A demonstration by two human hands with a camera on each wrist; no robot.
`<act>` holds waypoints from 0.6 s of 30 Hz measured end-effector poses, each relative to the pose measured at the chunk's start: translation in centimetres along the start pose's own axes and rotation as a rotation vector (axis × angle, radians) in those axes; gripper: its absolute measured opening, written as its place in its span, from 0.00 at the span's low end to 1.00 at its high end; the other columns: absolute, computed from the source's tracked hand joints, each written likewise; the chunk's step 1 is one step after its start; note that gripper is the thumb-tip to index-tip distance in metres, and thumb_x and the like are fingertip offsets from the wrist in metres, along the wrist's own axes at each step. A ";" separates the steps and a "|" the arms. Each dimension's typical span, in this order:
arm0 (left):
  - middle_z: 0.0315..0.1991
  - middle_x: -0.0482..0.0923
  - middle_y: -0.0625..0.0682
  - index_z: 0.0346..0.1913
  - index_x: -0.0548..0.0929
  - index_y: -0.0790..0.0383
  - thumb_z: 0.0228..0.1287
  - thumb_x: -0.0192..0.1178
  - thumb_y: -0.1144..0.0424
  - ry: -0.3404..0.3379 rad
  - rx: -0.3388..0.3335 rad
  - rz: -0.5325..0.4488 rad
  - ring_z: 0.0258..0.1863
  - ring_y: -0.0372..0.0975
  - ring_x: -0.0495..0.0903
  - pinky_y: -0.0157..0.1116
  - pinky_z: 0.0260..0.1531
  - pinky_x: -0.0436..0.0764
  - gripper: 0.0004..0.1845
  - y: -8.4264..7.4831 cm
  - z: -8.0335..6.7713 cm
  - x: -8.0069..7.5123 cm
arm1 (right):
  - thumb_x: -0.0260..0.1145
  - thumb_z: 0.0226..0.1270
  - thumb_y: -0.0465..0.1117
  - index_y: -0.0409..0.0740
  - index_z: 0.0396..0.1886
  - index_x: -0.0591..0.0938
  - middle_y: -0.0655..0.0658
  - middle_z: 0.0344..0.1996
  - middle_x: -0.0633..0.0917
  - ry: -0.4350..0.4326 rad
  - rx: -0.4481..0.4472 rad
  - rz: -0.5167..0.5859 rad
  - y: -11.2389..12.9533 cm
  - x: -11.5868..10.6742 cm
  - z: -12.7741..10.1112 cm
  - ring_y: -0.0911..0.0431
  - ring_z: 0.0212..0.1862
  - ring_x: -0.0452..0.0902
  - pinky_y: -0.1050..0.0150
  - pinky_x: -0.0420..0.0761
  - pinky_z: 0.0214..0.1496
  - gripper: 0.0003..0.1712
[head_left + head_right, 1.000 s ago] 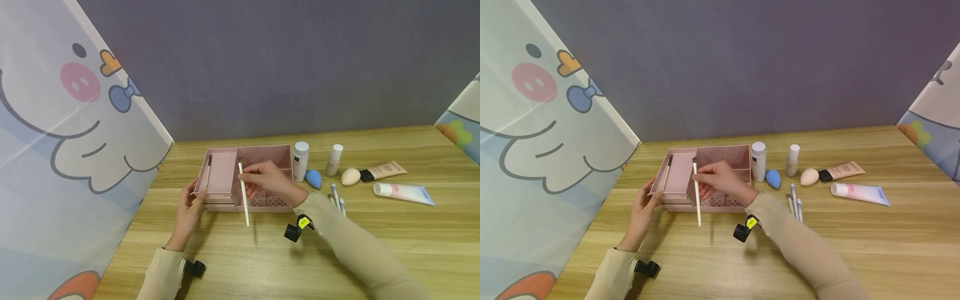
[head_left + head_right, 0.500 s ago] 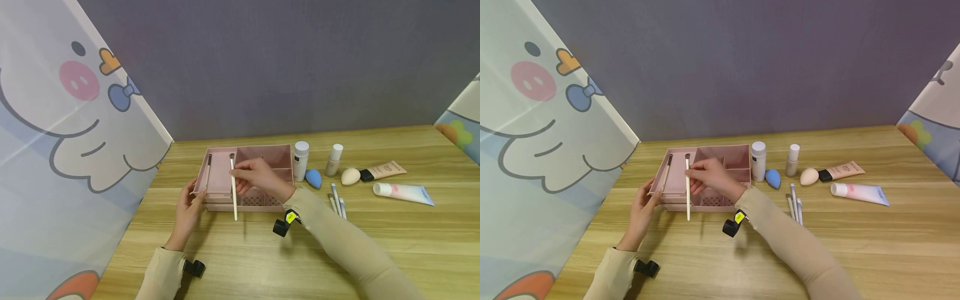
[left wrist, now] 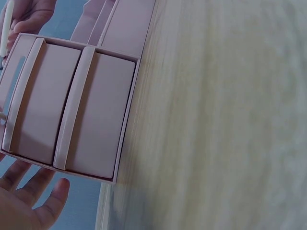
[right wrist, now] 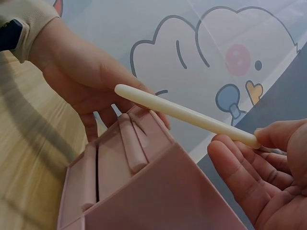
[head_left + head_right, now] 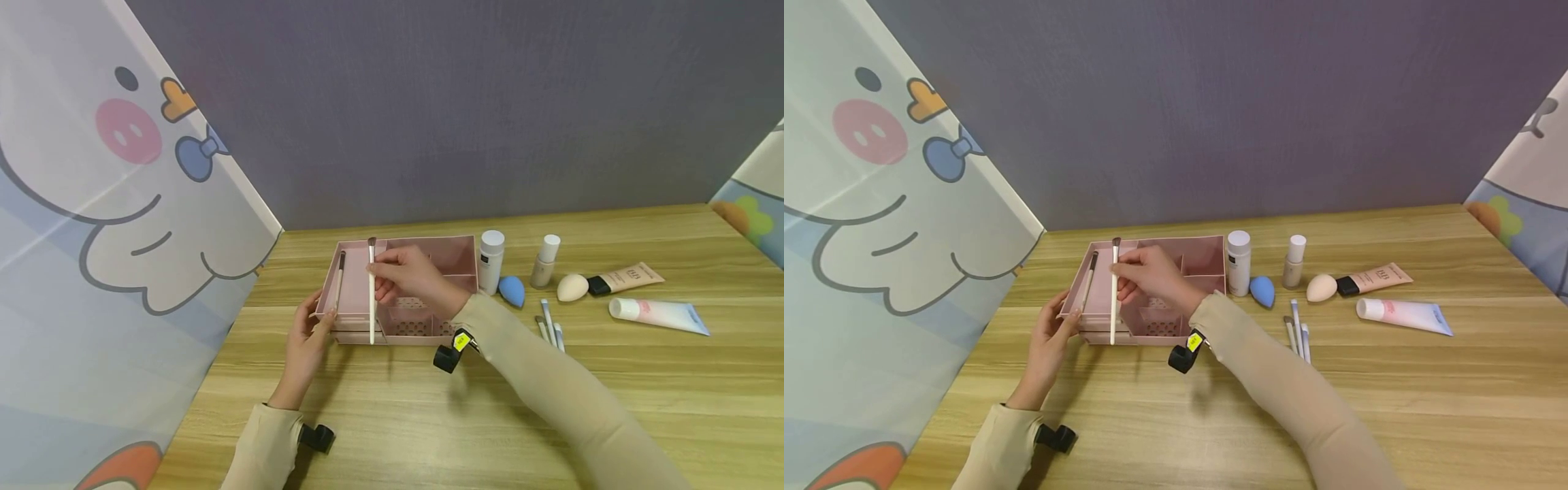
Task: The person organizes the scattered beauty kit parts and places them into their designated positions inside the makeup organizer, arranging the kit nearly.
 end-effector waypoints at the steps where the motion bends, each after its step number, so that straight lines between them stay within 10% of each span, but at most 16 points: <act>1: 0.57 0.72 0.65 0.69 0.69 0.67 0.73 0.56 0.70 0.003 -0.002 -0.002 0.47 0.36 0.75 0.30 0.40 0.77 0.24 0.0 0.0 0.0 | 0.60 0.74 0.31 0.18 0.53 0.77 0.42 0.20 0.81 -0.003 -0.001 0.004 0.1 0.0 0.1 0.58 0.19 0.80 0.63 0.85 0.26 0.17; 18: 0.58 0.72 0.64 0.69 0.68 0.67 0.73 0.56 0.70 -0.001 -0.019 -0.010 0.47 0.35 0.75 0.31 0.40 0.78 0.25 0.0 0.0 0.0 | 0.59 0.75 0.32 0.20 0.54 0.77 0.42 0.23 0.81 -0.079 -0.040 0.026 1.3 -0.2 2.2 0.58 0.22 0.81 0.64 0.85 0.29 0.17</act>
Point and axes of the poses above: each hand's wrist, its own z-axis towards the middle knuckle, its own x-axis out of the palm, y = z × x, the point moved 5 cm from there along z, towards the middle knuckle
